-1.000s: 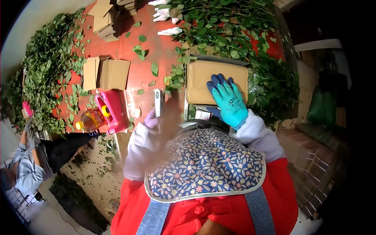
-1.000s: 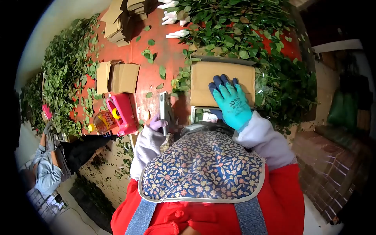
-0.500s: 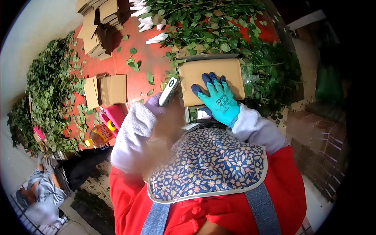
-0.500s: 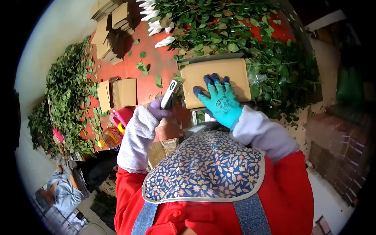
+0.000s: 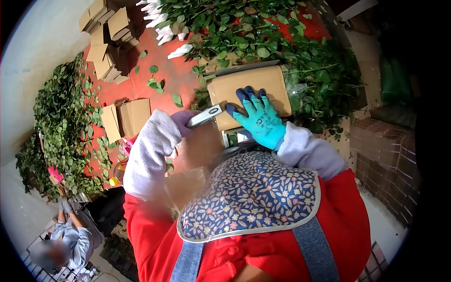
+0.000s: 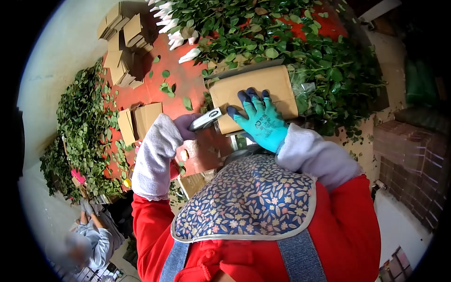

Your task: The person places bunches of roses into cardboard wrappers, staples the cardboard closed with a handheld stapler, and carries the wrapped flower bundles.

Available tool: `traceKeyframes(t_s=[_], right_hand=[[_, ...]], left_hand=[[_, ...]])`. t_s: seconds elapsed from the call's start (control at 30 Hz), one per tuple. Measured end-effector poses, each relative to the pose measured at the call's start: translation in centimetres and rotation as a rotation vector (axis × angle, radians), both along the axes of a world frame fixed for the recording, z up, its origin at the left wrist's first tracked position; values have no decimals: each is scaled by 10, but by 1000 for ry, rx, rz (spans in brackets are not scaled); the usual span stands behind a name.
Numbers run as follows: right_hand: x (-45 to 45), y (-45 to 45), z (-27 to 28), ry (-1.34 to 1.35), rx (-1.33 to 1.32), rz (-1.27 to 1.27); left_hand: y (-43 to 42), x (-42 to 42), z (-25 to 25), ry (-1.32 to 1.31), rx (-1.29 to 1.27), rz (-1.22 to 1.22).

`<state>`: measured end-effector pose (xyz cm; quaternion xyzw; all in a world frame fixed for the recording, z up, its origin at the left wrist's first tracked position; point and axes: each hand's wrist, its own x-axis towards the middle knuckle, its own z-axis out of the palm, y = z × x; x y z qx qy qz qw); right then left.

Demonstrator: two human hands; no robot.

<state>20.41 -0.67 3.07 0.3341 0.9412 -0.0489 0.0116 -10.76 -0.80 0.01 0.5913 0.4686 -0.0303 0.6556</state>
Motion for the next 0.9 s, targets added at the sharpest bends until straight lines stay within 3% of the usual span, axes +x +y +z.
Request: traceKeyframes(t_s=[0.2, 0.33, 0.43, 0.67, 0.83, 0.9], right_hand=[[0, 1, 4, -6, 4, -2], [-1, 1, 9, 37, -32, -15], [0, 1, 9, 43, -21, -11], [4, 2, 7, 59, 30, -6], [7, 5, 8, 46, 38, 23], [5, 6, 16, 84, -52, -4]], left_hand=[[-2, 3, -12, -57, 139, 4], [3, 9, 10, -38, 141, 110], [11, 6, 8, 2, 187, -52], [13, 11, 11, 23, 187, -40], [20, 30, 36, 259, 262, -110], [32, 46, 55, 522, 253, -338]])
